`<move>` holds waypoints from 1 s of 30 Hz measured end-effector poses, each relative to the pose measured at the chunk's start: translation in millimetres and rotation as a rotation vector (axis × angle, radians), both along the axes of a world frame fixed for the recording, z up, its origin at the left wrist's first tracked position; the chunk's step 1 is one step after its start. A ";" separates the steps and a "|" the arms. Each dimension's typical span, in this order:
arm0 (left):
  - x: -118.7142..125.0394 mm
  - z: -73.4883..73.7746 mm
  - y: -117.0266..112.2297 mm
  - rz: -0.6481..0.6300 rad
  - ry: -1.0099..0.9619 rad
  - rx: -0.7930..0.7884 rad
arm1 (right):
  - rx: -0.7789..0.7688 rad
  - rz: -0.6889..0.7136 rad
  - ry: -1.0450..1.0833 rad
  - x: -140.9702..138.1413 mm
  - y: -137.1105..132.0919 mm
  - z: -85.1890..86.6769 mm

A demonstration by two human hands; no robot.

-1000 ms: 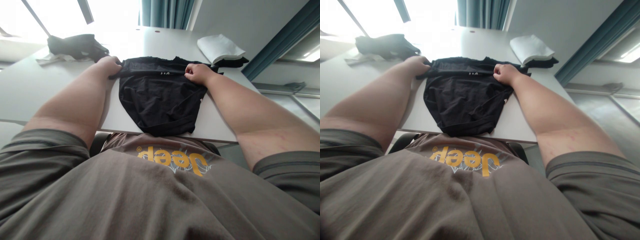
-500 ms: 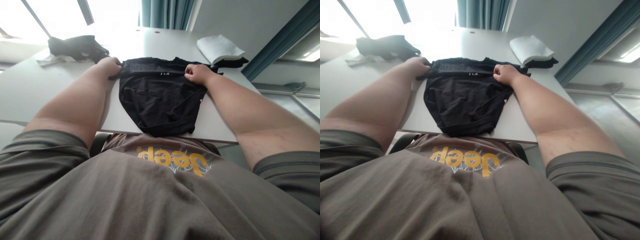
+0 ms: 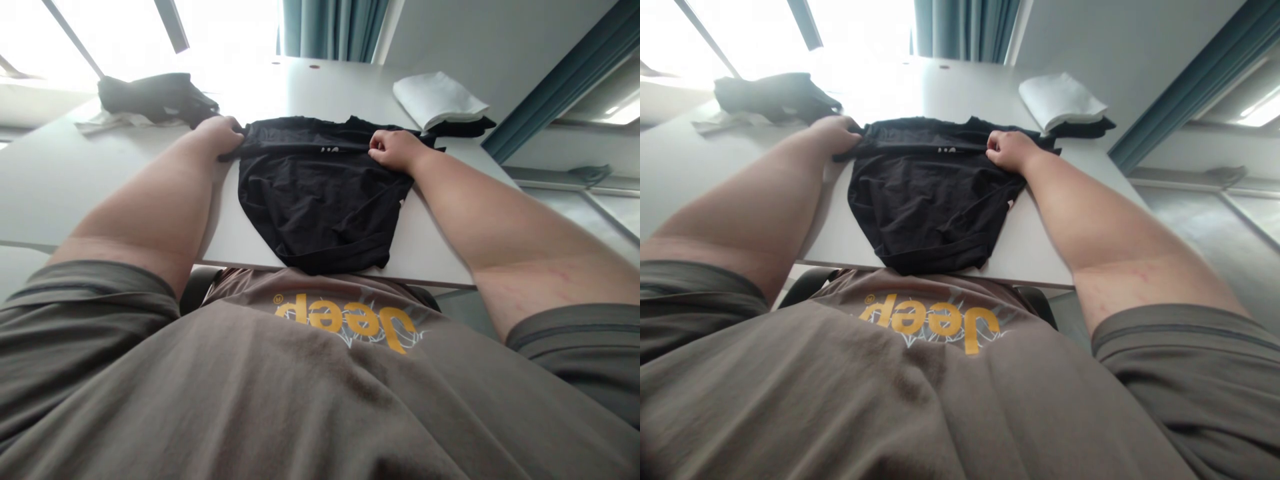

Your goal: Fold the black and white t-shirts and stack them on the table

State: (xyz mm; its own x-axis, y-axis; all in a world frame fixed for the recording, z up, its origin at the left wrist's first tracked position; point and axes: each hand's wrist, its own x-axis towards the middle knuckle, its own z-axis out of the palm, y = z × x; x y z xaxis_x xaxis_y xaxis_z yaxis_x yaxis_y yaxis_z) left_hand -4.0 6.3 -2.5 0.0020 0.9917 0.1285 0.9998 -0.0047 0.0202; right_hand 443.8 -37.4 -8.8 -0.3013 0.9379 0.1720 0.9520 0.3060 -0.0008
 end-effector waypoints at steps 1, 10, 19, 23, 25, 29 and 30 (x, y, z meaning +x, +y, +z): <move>-0.2 -0.3 0.3 0.000 0.000 0.002 | 0.000 0.003 0.005 0.8 1.0 -0.6; 2.2 2.9 -2.0 -0.005 -0.007 -0.014 | 0.022 0.019 0.002 3.7 6.5 -4.1; 0.8 2.5 0.1 0.003 -0.029 -0.013 | 0.001 0.006 -0.005 0.5 0.8 -0.2; 1.0 2.2 -0.2 0.004 -0.045 -0.007 | 0.012 0.010 -0.009 1.0 1.8 -0.7; 1.0 1.9 -0.1 0.005 -0.037 -0.005 | 0.015 0.009 -0.005 2.3 3.8 -1.9; -0.3 0.8 1.3 -0.009 -0.030 0.002 | 0.009 0.017 0.004 5.3 8.2 -4.0; -0.7 0.4 1.8 -0.013 -0.029 0.003 | 0.007 0.019 0.006 5.8 8.8 -4.2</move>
State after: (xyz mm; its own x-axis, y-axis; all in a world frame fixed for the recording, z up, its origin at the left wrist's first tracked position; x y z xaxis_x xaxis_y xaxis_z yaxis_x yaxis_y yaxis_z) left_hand -4.7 8.1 -2.1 0.0112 0.9913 0.1315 0.9987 -0.0178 0.0487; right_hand 449.7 -28.5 -13.0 -0.3178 0.9309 0.1800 0.9461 0.3238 -0.0040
